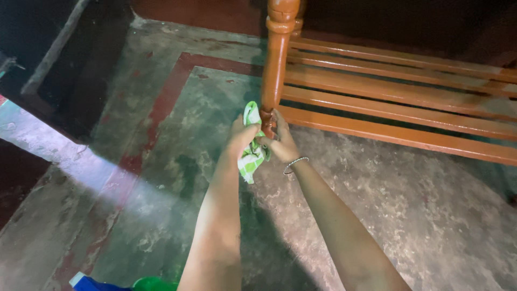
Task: The person cleans a wooden table using a green cloth and a spray bottle. They wipe the table legs, the tabletop, and the lower slatted shelf, spraying the cloth with liquid as needed. The person also wipes a wall niche containing artificial flowers.
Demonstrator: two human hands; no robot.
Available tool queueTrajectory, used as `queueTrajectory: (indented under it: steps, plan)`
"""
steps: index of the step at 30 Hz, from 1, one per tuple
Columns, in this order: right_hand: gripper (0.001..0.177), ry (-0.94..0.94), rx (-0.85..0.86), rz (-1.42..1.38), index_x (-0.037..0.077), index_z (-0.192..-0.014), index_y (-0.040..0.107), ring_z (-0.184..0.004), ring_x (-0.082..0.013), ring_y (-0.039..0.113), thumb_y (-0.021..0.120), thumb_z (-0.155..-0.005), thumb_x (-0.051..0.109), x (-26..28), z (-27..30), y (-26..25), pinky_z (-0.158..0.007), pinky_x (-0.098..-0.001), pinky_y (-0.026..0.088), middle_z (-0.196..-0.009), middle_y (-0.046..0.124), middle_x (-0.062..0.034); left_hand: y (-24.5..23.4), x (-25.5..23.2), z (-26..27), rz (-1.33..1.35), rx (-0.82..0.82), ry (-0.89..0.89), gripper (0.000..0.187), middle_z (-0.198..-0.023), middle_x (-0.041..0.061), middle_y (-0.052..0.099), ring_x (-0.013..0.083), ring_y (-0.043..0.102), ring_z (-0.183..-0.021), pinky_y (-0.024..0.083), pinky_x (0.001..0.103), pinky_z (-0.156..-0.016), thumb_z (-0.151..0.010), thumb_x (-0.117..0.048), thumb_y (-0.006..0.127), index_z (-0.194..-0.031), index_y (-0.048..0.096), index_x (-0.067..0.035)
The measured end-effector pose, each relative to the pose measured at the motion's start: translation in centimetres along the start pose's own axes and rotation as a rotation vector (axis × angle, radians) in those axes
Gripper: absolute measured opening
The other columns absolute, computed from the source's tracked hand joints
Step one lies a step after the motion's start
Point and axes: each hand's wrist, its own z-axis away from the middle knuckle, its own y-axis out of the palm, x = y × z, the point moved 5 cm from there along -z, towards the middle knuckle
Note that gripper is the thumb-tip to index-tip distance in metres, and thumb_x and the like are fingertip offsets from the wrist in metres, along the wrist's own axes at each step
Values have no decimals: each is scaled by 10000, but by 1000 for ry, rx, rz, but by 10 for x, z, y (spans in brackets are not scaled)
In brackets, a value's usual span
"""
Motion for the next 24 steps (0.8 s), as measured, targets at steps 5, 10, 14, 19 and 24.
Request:
queueTrajectory:
  steps: [5,10,14,19,24]
  plan:
    - [1085,55,1,-55,39,-1611,192,-1460,-327,405,806,-725,167,3,2,0,-1177,-426,409,-1611,273,-212,3,-3,4,-19,-17,-32,465,-1111,133,716,243,700,-1003,551,386,-866,-793,-141,681,-1240,623,-25]
    - [1053,-16,-38,22,28,-1603,273,-1459,-354,410,807,-708,181,7,1,-5,-1197,-429,366,-1567,372,-235,9,-9,2,61,-27,36,451,-1106,135,715,252,703,-996,551,390,-864,-803,-151,663,-1236,611,-35]
    - [1073,-54,-75,164,-10,-1583,257,-1458,-385,376,844,-718,231,9,-5,-11,-1221,-441,284,-1535,435,-256,17,-16,-9,57,-61,127,476,-1084,151,730,287,723,-990,563,416,-865,-782,-168,672,-1234,607,-35]
    - [1060,-42,-90,113,14,-1593,258,-1455,-368,396,810,-718,249,35,-8,-19,-1204,-433,322,-1523,422,-259,8,-53,2,-268,-191,233,540,-1138,193,723,384,691,-1083,524,462,-942,-785,-243,743,-1277,590,-79]
    - [1107,43,-62,-50,70,-1609,172,-1397,-384,468,787,-704,240,48,-8,-29,-1122,-456,435,-1552,329,-218,7,-95,31,-193,-209,269,527,-1134,182,744,382,705,-1090,536,463,-944,-771,-254,735,-1263,606,-115]
